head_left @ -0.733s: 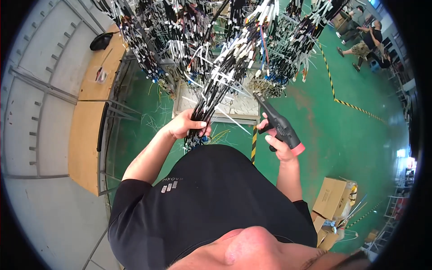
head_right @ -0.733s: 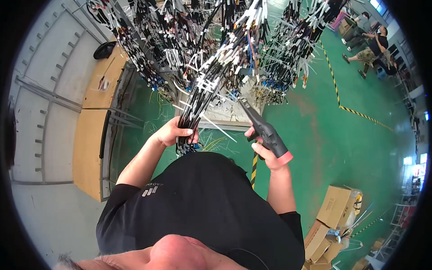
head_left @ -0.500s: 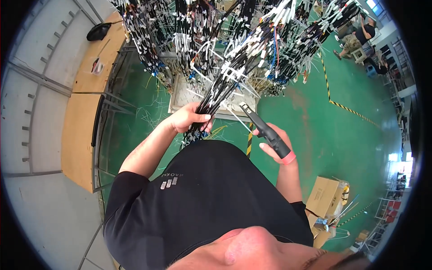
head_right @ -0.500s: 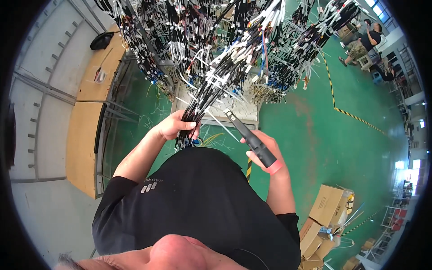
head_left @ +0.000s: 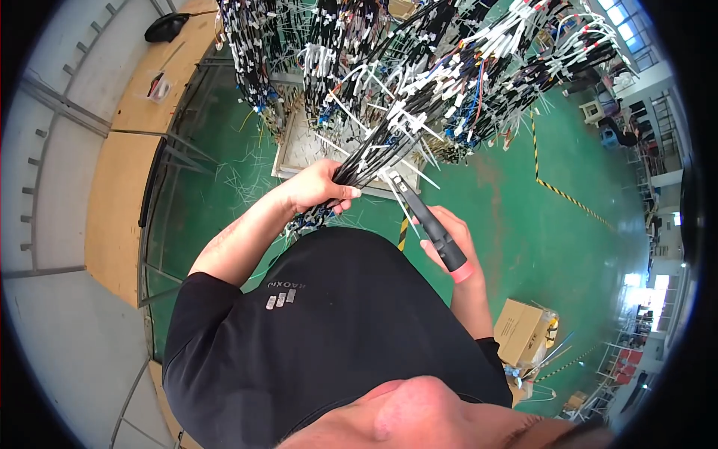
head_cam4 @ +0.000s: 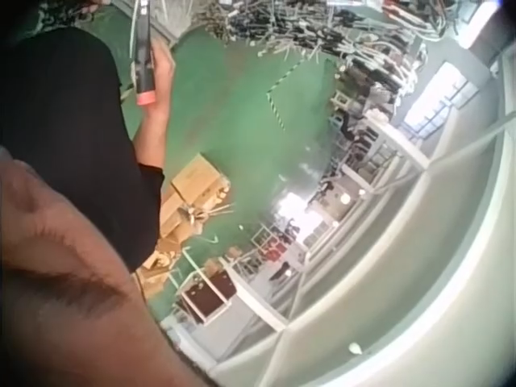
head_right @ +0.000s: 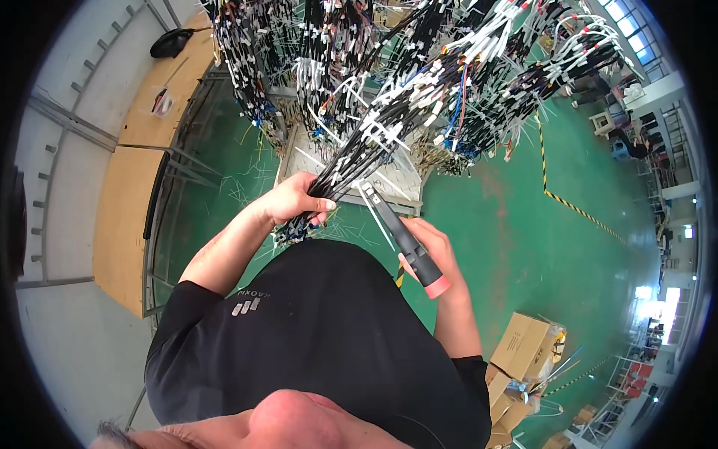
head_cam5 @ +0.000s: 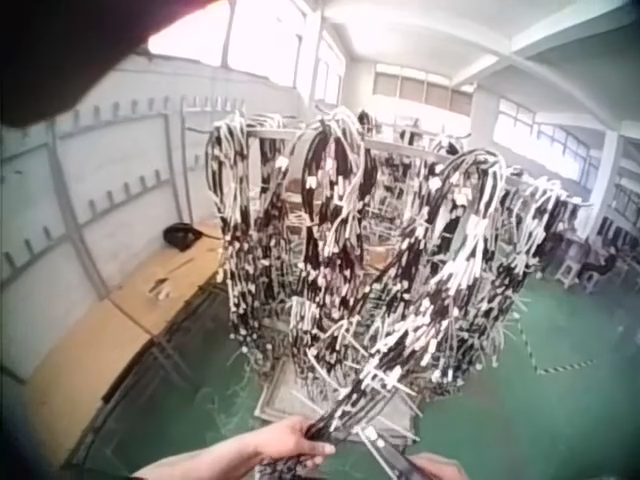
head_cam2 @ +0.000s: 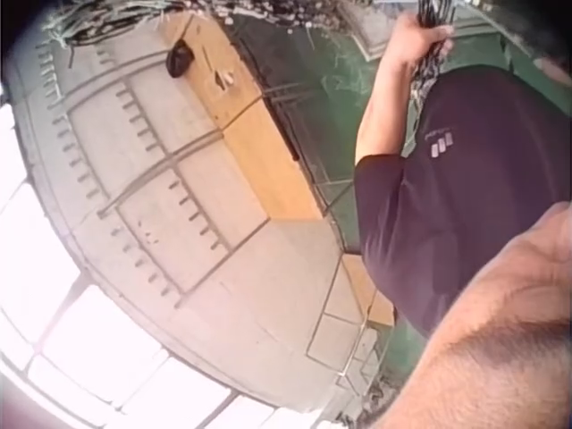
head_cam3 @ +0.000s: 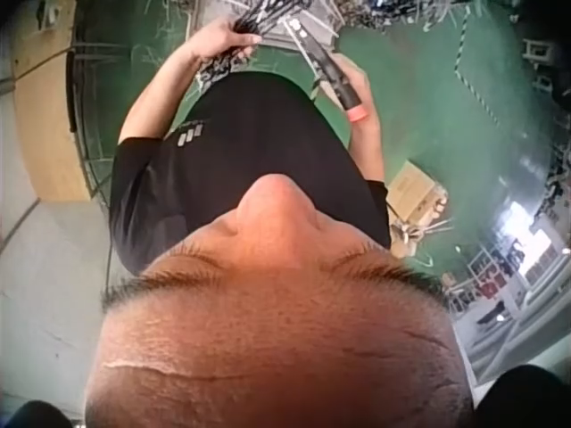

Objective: Secure bundles of wires using a cable tie gun.

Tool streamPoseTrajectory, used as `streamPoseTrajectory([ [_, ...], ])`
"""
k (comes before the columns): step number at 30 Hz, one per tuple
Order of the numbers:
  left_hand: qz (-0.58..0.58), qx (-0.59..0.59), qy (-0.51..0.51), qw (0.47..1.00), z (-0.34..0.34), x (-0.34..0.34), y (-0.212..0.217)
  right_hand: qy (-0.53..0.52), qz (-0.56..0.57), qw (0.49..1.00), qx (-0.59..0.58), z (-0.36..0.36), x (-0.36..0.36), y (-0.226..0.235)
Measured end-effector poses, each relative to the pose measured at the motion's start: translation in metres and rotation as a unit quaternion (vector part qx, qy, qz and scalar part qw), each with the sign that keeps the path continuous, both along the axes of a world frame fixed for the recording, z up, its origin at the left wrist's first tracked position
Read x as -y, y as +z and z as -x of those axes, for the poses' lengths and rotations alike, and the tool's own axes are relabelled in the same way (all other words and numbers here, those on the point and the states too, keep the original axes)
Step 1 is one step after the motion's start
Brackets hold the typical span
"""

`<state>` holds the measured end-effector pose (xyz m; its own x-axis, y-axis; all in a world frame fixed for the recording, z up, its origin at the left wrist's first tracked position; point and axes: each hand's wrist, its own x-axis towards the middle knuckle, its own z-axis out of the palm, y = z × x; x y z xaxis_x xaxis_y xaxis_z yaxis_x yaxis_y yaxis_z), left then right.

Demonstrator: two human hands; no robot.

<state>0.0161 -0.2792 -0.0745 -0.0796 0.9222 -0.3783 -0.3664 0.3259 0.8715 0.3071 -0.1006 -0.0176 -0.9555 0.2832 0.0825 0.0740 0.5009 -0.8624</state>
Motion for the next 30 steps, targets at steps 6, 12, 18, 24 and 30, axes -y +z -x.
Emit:
streamPoseTrajectory([
  [6,0.017,-0.082,0.018,0.996,-0.006,0.001,0.015,-0.016,0.007,1.0,0.007,0.0,0.004,-0.005],
  [12,0.02,-0.077,0.023,0.997,-0.005,0.003,0.015,-0.013,-0.018,1.0,-0.022,-0.003,0.006,-0.011],
  [18,0.013,-0.048,0.012,0.999,-0.005,0.003,0.014,-0.018,-0.016,1.0,-0.014,-0.005,0.012,-0.006],
  [24,0.022,-0.09,0.023,0.995,-0.012,0.002,0.018,-0.041,0.007,0.999,-0.01,-0.006,0.015,-0.001],
  [30,0.03,-0.114,0.025,0.993,-0.016,0.002,0.022,-0.017,0.023,1.0,-0.012,-0.01,0.011,-0.004],
])
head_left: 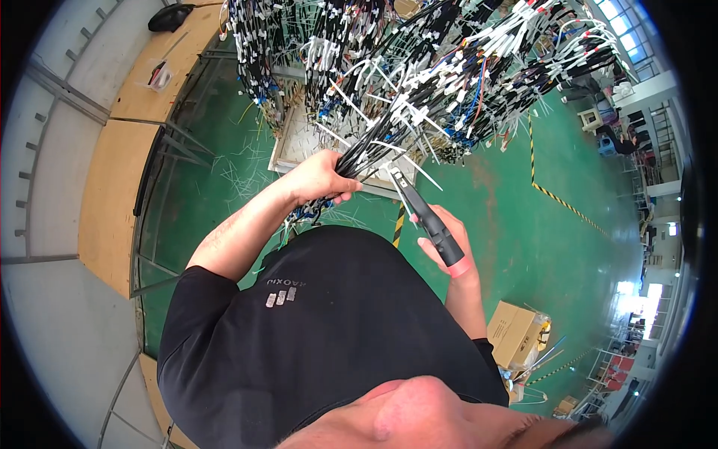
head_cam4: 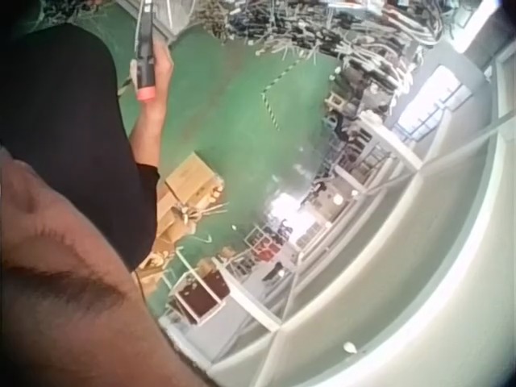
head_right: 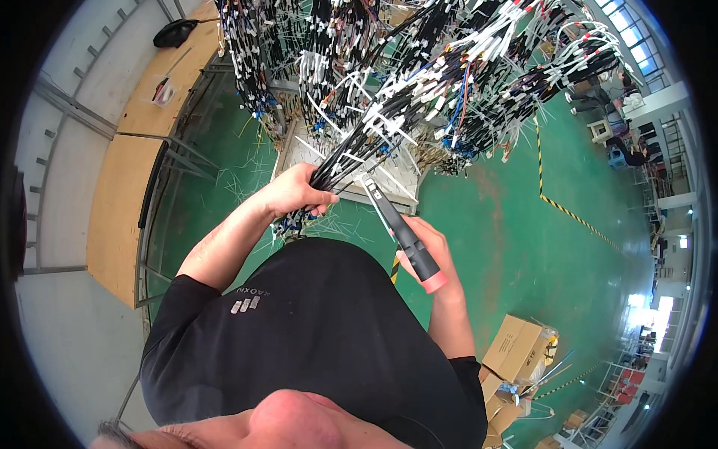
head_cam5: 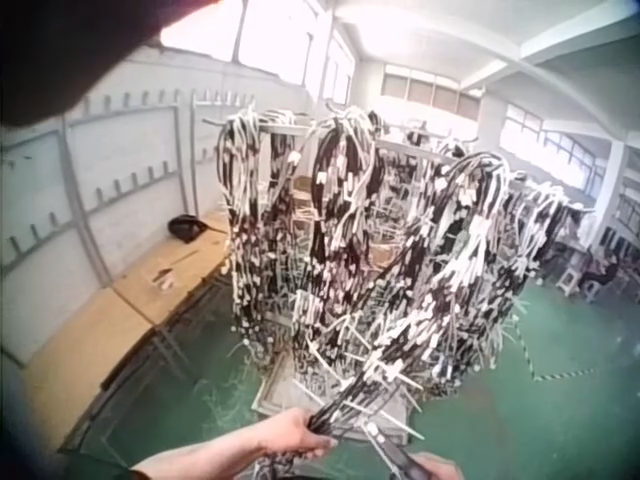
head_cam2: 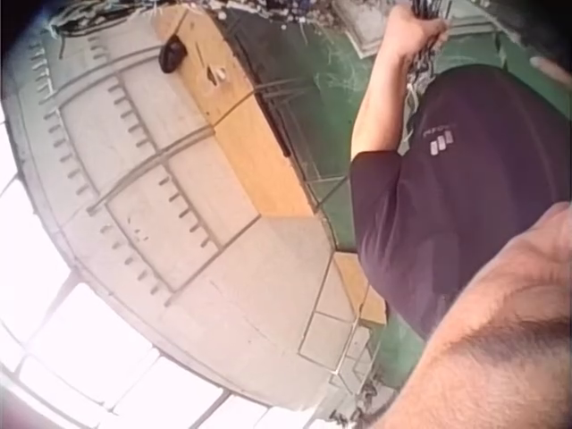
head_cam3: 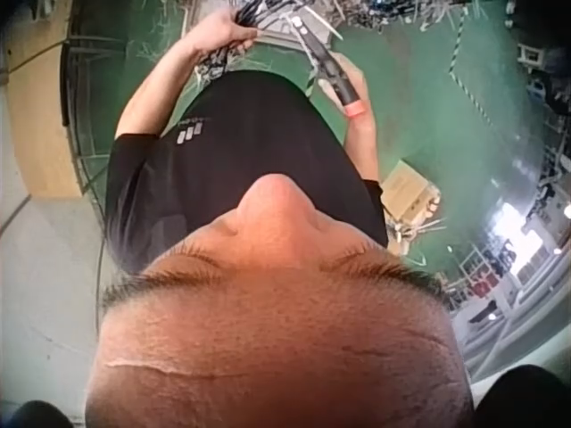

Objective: Secure bundles of wires using a cable tie gun.

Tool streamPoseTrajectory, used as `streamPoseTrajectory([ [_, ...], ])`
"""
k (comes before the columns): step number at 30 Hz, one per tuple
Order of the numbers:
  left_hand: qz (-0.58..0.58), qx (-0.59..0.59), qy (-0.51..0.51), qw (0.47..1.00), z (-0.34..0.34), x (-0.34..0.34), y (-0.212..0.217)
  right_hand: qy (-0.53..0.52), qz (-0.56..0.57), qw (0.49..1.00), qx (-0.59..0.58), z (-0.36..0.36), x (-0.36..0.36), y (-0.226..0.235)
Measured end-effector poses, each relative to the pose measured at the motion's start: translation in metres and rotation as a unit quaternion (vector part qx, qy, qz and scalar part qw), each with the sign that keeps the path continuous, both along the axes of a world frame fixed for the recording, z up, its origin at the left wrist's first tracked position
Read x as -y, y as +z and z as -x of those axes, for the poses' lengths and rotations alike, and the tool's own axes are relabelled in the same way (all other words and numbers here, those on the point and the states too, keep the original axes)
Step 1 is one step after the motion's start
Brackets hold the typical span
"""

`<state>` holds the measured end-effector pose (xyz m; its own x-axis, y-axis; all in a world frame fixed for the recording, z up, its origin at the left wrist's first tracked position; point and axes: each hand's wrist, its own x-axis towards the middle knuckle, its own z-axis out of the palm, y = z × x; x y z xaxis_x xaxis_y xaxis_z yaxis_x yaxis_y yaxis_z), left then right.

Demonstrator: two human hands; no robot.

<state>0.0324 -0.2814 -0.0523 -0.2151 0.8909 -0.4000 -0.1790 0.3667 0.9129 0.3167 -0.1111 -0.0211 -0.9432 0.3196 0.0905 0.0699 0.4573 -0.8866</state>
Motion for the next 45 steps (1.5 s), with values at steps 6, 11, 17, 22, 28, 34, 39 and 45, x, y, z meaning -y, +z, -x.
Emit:
streamPoseTrajectory([
  [6,0.002,-0.02,0.002,1.0,-0.005,-0.001,0.002,0.0,-0.023,1.0,0.005,0.005,0.001,-0.001],
  [11,0.008,-0.082,-0.001,0.997,-0.01,-0.003,0.002,-0.003,-0.114,0.993,-0.015,0.003,0.001,-0.016],
  [17,-0.002,-0.111,-0.009,0.994,-0.016,-0.004,0.005,-0.034,-0.199,0.979,0.009,0.012,0.01,-0.026],
  [22,-0.003,-0.11,-0.022,0.994,-0.015,-0.007,0.003,-0.072,-0.13,0.988,-0.036,0.014,0.011,-0.034],
  [28,-0.024,-0.062,-0.009,0.998,-0.012,-0.004,-0.008,-0.114,-0.18,0.975,-0.056,0.005,0.006,-0.053],
  [34,-0.056,0.072,0.008,0.996,-0.002,-0.003,-0.025,-0.109,-0.177,0.977,-0.046,-0.005,-0.001,-0.056],
  [39,-0.061,0.162,-0.038,0.984,0.018,0.002,-0.026,-0.12,-0.19,0.974,-0.035,-0.012,-0.014,-0.063],
  [45,-0.08,0.206,-0.035,0.975,0.018,0.002,-0.02,-0.059,0.034,0.998,-0.015,-0.014,-0.012,-0.032],
])
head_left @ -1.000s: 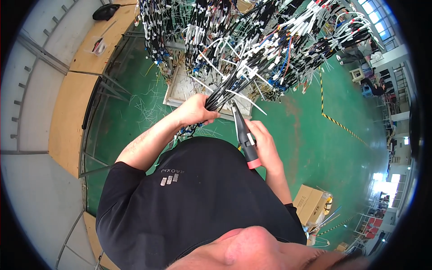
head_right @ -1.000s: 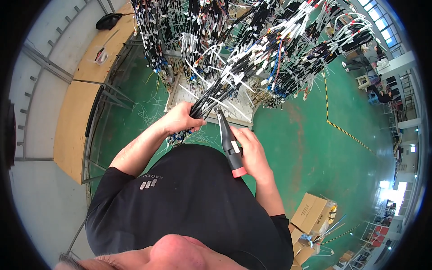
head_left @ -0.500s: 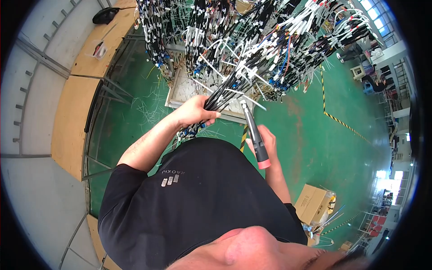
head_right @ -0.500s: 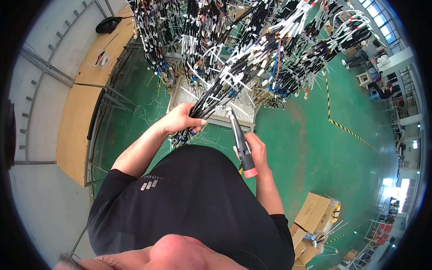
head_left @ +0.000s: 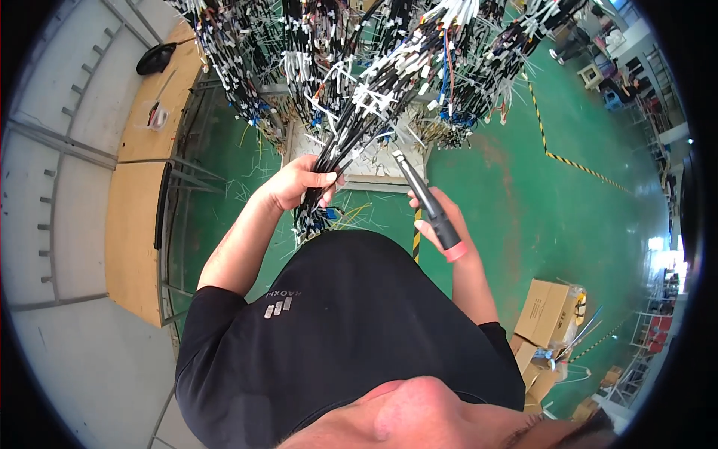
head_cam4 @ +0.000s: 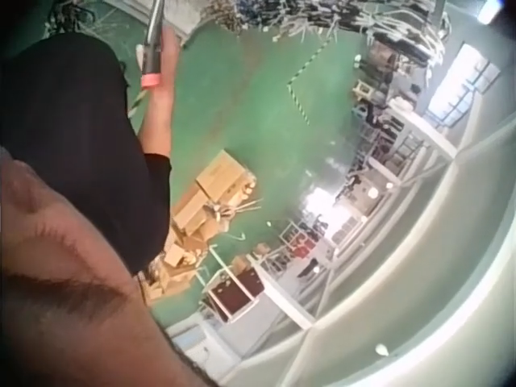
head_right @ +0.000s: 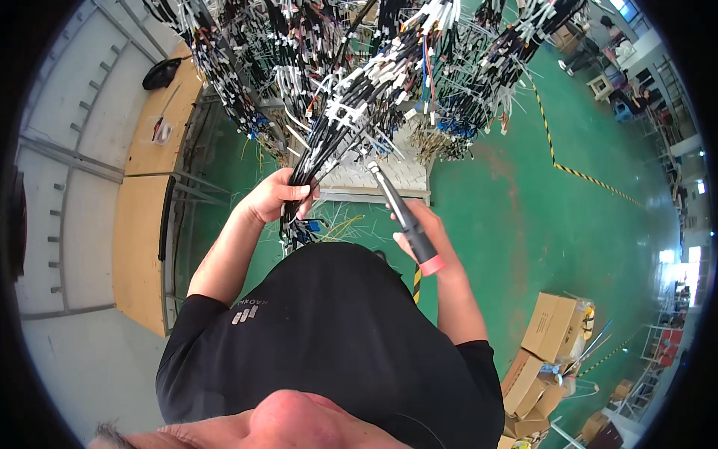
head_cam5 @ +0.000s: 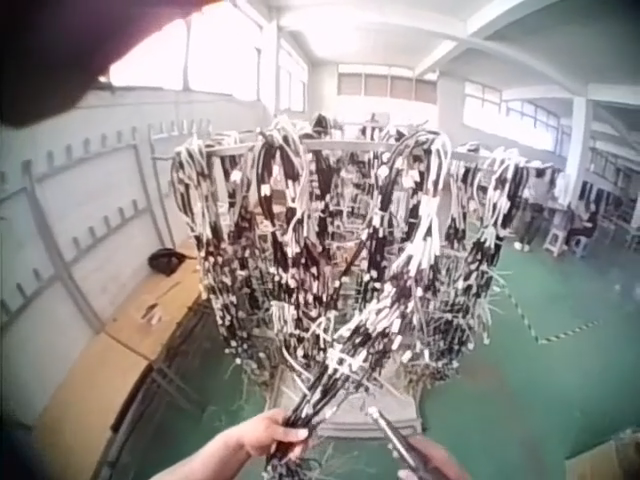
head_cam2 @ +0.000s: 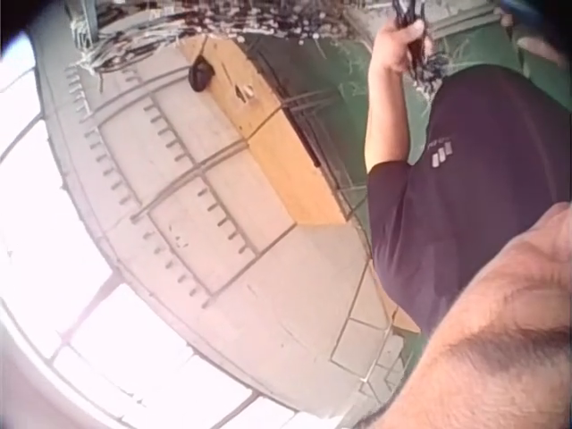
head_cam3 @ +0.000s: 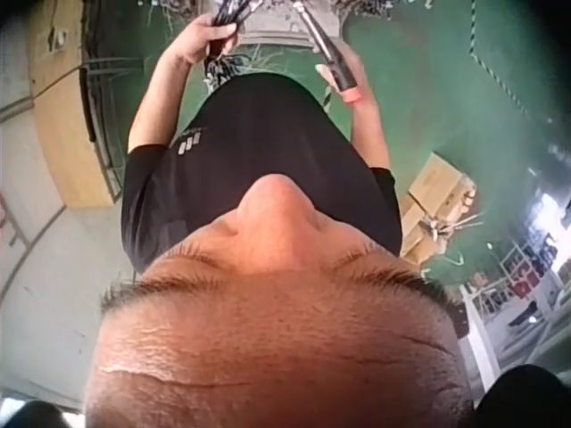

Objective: Secure bundles of wires using a cable tie gun.

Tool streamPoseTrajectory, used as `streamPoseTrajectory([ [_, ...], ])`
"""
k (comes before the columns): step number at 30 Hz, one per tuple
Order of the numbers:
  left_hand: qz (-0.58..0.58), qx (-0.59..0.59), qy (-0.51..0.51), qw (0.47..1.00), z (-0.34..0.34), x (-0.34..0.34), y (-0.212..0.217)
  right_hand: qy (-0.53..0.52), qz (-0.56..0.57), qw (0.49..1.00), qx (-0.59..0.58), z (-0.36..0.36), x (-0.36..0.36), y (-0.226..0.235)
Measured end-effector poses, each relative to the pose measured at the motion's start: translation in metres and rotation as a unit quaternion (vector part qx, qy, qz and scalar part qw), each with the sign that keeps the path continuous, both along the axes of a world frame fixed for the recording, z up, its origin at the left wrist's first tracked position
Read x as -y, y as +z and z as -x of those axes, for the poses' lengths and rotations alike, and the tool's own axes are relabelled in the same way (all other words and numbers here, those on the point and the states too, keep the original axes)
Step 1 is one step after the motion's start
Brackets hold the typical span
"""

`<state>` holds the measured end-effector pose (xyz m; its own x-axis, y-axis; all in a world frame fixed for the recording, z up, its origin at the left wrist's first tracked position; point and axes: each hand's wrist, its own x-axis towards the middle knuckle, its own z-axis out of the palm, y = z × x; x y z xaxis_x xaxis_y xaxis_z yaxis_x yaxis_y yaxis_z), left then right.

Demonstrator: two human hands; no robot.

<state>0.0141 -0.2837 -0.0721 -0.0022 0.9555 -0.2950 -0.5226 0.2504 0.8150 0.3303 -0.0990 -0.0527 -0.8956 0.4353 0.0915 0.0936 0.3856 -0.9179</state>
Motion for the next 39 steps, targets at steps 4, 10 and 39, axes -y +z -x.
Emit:
streamPoseTrajectory([
  [4,-0.007,-0.125,0.03,0.992,-0.012,-0.008,-0.005,0.084,-0.057,0.994,-0.032,0.004,0.002,-0.006],
  [10,0.03,-0.232,0.073,0.969,-0.044,-0.019,-0.005,0.062,-0.185,0.98,-0.02,0.022,0.013,-0.016],
  [39,0.043,-0.108,0.146,0.983,-0.036,-0.025,-0.021,-0.032,0.151,0.987,-0.04,0.001,-0.025,-0.012],
])
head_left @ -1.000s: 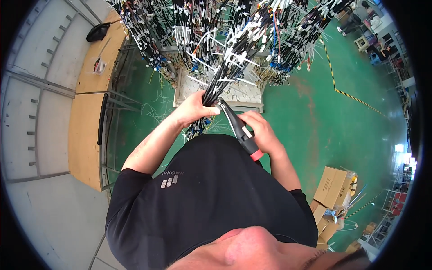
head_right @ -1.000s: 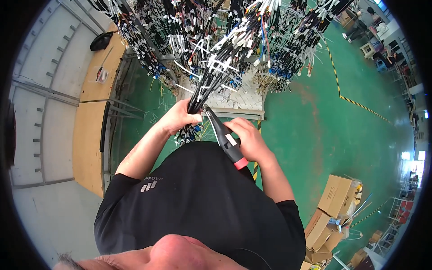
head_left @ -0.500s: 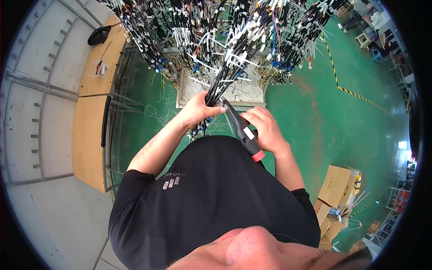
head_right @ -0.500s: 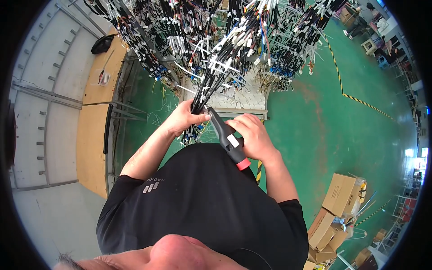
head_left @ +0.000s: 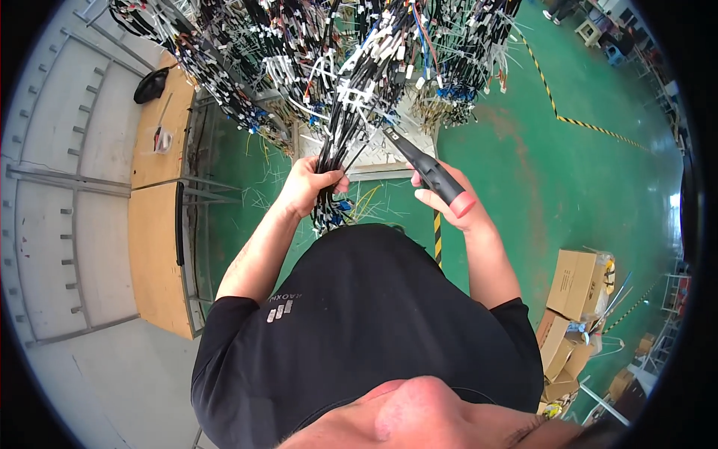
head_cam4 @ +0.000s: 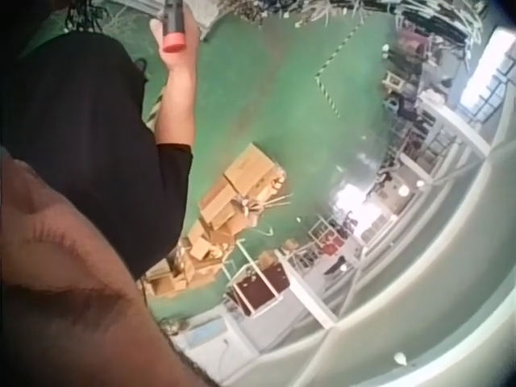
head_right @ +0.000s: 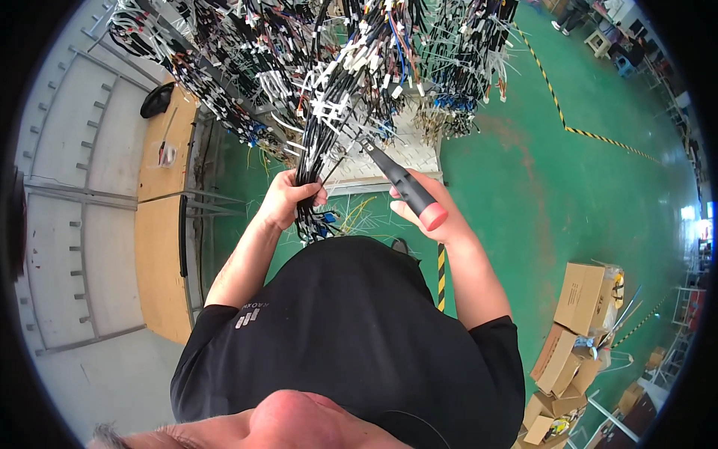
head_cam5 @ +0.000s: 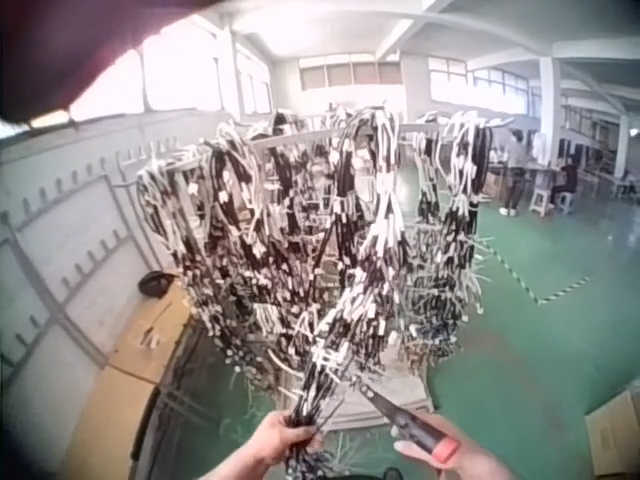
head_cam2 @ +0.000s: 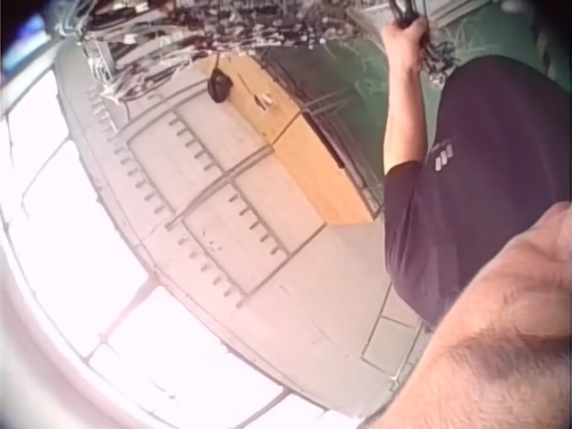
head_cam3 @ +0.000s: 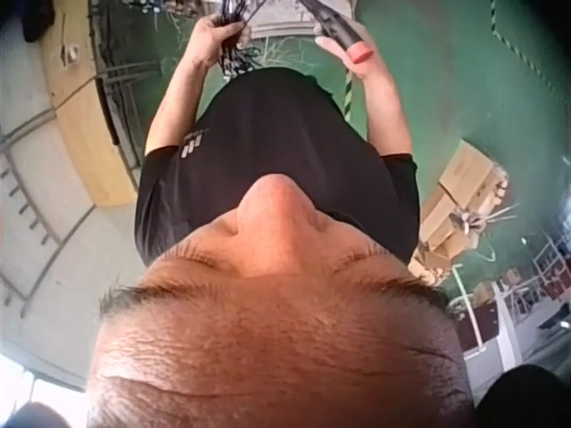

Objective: Secure bundles of wires using a cable tie gun.

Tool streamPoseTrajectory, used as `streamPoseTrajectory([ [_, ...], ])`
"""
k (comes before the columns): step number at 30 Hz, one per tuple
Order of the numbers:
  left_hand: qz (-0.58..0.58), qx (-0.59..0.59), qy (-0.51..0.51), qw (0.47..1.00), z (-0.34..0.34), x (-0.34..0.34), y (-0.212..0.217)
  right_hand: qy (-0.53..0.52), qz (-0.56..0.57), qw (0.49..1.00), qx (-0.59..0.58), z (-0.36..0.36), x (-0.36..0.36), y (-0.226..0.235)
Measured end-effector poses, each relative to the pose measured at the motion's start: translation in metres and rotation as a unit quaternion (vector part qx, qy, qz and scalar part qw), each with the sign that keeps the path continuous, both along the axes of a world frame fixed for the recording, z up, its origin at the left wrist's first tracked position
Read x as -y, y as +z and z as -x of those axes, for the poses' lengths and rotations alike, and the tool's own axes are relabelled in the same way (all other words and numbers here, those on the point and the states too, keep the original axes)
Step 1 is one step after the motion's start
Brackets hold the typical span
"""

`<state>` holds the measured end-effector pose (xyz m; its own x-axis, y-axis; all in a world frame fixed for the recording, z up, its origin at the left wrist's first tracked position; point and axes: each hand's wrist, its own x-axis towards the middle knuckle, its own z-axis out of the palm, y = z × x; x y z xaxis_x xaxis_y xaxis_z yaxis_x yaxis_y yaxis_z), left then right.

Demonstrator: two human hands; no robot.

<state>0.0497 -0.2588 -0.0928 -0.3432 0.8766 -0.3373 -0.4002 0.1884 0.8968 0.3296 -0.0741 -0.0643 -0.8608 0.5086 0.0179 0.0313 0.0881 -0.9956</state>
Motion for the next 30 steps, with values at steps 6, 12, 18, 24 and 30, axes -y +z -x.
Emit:
streamPoseTrajectory([
  [6,0.049,-0.015,0.019,0.999,-0.009,-0.009,0.005,0.017,0.016,1.0,0.014,0.002,-0.008,0.009],
  [12,0.102,-0.152,0.037,0.982,-0.006,-0.015,-0.001,0.028,0.061,0.997,0.024,0.003,-0.012,0.021],
  [18,0.107,-0.232,0.065,0.964,-0.007,-0.021,-0.004,0.069,0.069,0.994,0.057,0.008,-0.019,0.02],
  [24,0.128,-0.196,0.08,0.969,-0.002,-0.024,-0.018,0.084,0.067,0.993,0.046,0.018,-0.024,0.021],
  [30,0.098,-0.277,0.098,0.951,-0.001,-0.022,-0.031,0.081,0.078,0.992,0.055,0.027,-0.023,0.026],
])
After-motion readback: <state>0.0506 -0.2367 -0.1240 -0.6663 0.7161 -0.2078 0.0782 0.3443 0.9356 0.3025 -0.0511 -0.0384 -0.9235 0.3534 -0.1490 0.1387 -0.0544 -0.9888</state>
